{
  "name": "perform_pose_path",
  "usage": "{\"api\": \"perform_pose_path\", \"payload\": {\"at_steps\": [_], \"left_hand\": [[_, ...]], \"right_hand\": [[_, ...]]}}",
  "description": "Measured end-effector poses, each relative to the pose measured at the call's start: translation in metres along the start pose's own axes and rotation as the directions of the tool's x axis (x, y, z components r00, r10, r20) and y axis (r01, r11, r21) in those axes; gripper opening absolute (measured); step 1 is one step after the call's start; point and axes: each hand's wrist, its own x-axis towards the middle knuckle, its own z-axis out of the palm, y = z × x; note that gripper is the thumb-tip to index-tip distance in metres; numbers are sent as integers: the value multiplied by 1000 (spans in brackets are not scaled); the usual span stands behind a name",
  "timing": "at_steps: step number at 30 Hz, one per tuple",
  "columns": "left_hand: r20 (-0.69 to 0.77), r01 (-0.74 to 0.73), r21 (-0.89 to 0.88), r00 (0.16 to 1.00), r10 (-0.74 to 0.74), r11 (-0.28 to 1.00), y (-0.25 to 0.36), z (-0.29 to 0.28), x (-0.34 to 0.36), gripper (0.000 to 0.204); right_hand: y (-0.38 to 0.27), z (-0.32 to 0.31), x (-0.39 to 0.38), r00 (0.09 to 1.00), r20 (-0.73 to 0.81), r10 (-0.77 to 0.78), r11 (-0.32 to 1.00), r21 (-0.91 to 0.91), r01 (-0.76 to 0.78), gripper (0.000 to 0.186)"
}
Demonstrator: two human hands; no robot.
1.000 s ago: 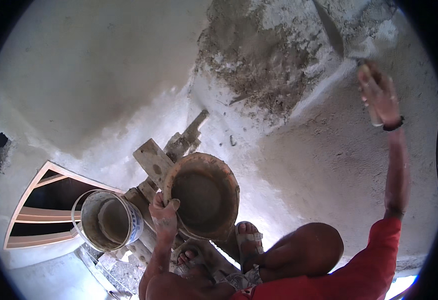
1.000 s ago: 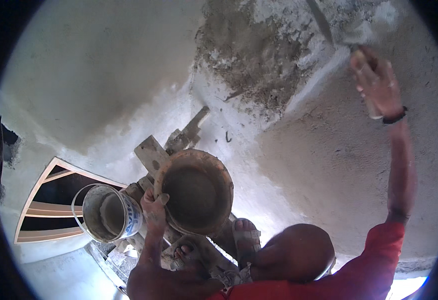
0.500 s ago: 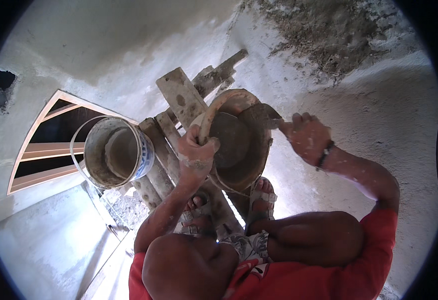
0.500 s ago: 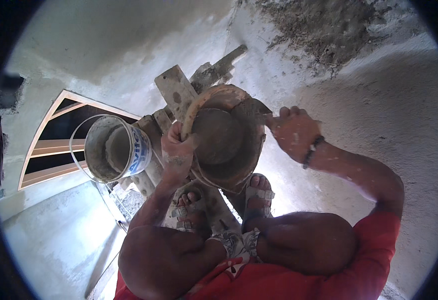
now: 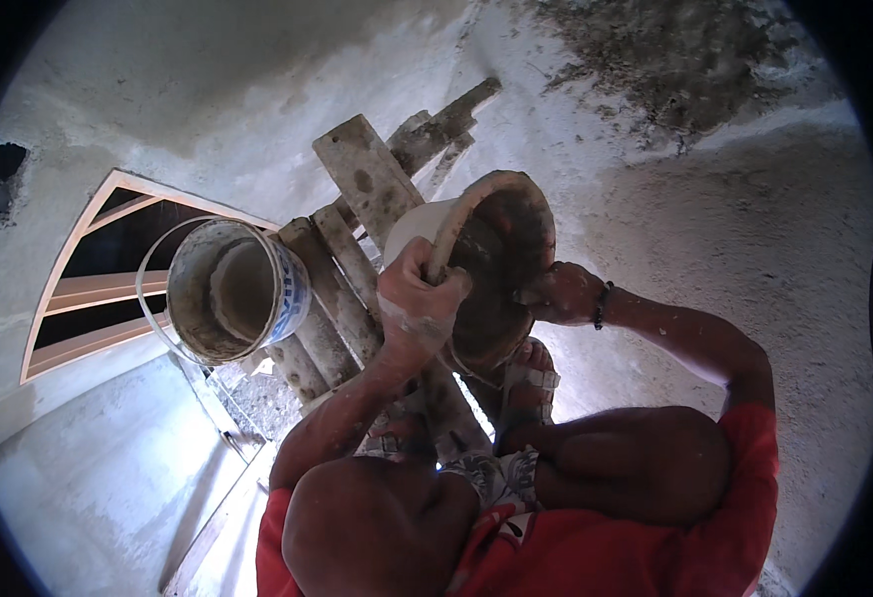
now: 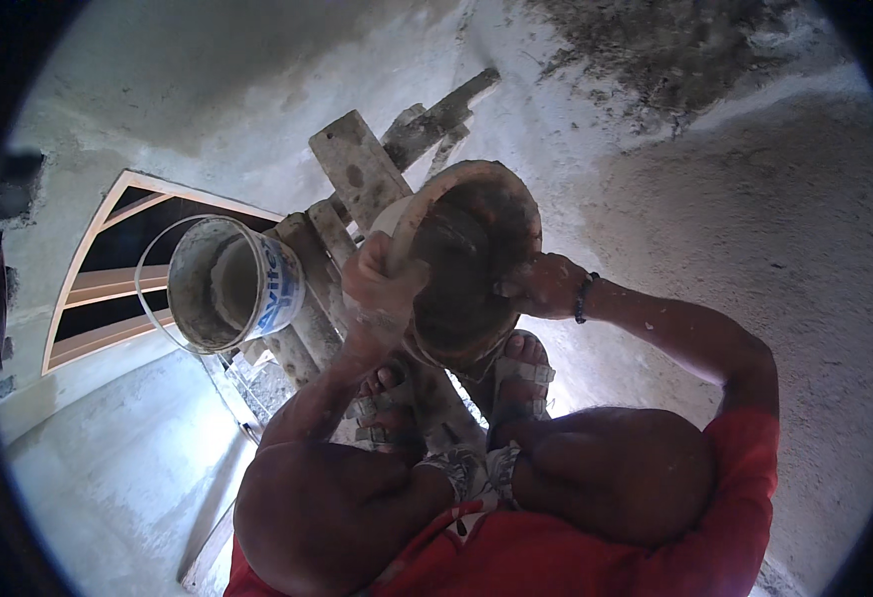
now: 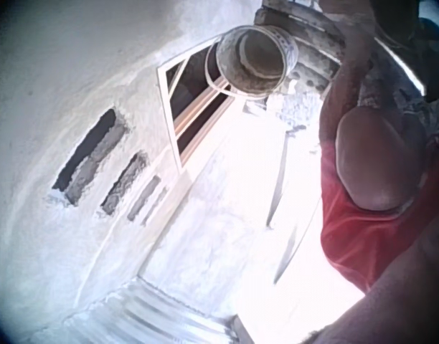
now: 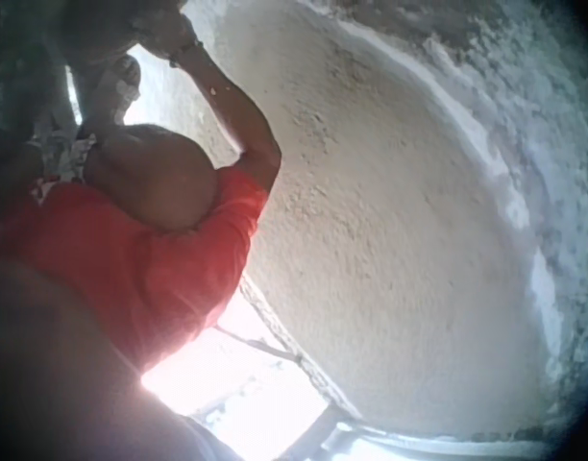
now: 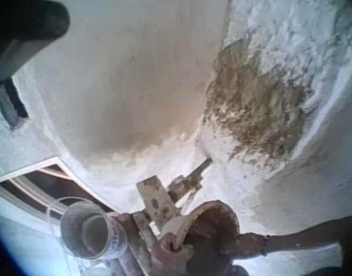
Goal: The person applies plaster to an interior wall using a trowel, scooping material from a bucket and smoothing it over the surface.
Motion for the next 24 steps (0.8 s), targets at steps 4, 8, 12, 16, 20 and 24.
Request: {"api": "perform_pose_path", "payload": {"at_steps": [4, 8, 12, 16, 20, 24], "left_hand": [[-4, 36, -94, 999, -36, 995, -8, -17, 10, 27], [-35, 63, -181, 997, -70, 982, -13, -29, 16, 16], [-91, 59, -16, 994, -60, 998, -17, -45, 25, 23], [-117, 25, -163, 992, -44, 986, -19, -61, 27, 14], [-59, 17, -415, 997, -45, 910, -22, -50, 30, 8], [-23, 71, -466, 995, -92, 882, -12, -50, 27, 9]], "right_hand": [[-13, -4, -6, 996, -90, -15, 996, 86, 23, 31], [-9, -12, -10, 928, -335, -165, 983, 22, 183, 34], [-36, -69, -25, 969, -233, 86, 986, 161, -49, 41], [-57, -129, -48, 935, -354, 9, 977, 201, 67, 40], [-88, -192, -82, 904, -393, 167, 984, 125, -128, 40], [-83, -240, -108, 840, -529, -122, 947, 191, 258, 39]]}}
